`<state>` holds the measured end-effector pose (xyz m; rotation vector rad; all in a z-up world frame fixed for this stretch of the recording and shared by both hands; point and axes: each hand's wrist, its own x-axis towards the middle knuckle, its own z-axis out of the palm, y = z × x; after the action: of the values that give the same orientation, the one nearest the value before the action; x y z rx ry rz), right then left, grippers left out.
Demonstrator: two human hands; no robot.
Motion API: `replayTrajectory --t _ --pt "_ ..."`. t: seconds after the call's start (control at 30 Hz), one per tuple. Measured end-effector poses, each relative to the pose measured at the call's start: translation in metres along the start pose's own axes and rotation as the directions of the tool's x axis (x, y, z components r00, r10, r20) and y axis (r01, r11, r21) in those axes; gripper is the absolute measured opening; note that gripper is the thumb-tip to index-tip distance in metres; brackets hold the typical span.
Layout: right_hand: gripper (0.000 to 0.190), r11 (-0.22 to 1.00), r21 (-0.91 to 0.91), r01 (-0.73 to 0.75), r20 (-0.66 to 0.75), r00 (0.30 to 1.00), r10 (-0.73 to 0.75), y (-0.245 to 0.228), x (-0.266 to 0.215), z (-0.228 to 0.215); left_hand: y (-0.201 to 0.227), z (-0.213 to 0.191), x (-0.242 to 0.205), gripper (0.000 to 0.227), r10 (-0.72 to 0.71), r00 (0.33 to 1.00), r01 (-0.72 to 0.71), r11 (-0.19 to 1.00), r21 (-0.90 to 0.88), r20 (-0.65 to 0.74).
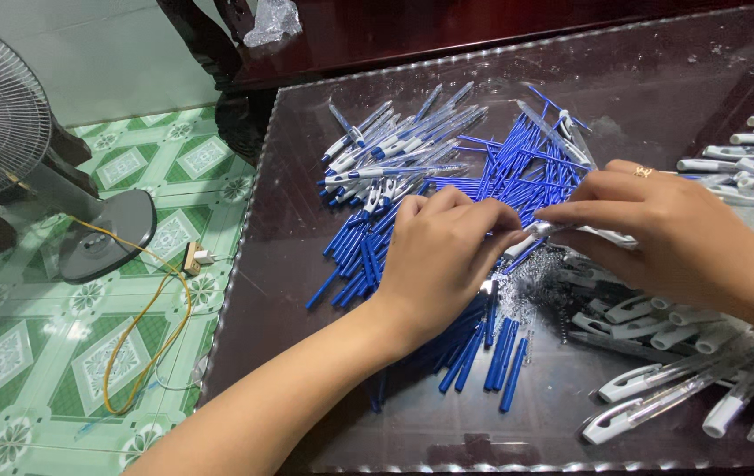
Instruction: The person assembles pens by picking up blue ink refills and inserting them into white pen barrels on a table.
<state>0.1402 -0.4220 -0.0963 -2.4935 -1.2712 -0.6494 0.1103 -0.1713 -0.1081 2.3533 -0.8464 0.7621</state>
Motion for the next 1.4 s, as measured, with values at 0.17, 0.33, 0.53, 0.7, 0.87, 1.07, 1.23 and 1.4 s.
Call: replayTrajectory --t 0.17,0.33,0.53,0.7,0.87,1.07,1.23,1.4 --pt "0.029 0.998 0.055 0.029 -0.056 0.998 -0.026 -0.008 0.004 -0.003 0.001 -0.003 0.000 0.014 -0.017 1.000 0.017 0.999 -0.045 -0.002" --pt "0.034 0.997 0.036 0.064 -0.069 0.996 -0.062 -0.010 0.002 -0.002 0.000 -0.002 -0.001 0.015 -0.025 0.999 0.032 0.988 -0.151 0.048" --pt "0.029 1.000 0.015 0.028 -0.111 0.993 -0.026 -0.013 0.006 -0.009 0.000 -0.007 0.006 0.010 -0.046 0.999 0.038 0.887 -0.460 -0.007" --pt "0.028 0.999 0.002 0.039 -0.117 0.992 -0.038 -0.009 0.005 -0.005 0.000 -0.009 0.006 0.018 -0.094 0.994 0.063 0.890 -0.452 -0.046" --pt "0.029 1.000 0.004 0.017 -0.118 0.993 -0.016 -0.015 0.007 -0.009 -0.001 -0.009 0.006 0.018 -0.100 0.994 0.067 0.881 -0.468 -0.045" --pt "0.031 0.998 0.031 0.055 -0.107 0.993 -0.051 -0.013 0.007 -0.006 -0.003 -0.005 0.005 0.018 -0.050 0.996 0.014 0.905 -0.425 -0.074" --pt "0.030 0.990 0.082 0.115 -0.088 0.990 -0.108 -0.015 0.009 -0.005 -0.004 -0.006 0.008 0.028 -0.093 0.996 0.085 0.851 -0.519 0.012" --pt "0.045 0.982 0.184 -0.053 -0.075 0.995 0.068 -0.002 0.006 -0.004 -0.041 -0.004 0.016 0.043 -0.049 0.996 0.057 0.992 -0.114 0.072"
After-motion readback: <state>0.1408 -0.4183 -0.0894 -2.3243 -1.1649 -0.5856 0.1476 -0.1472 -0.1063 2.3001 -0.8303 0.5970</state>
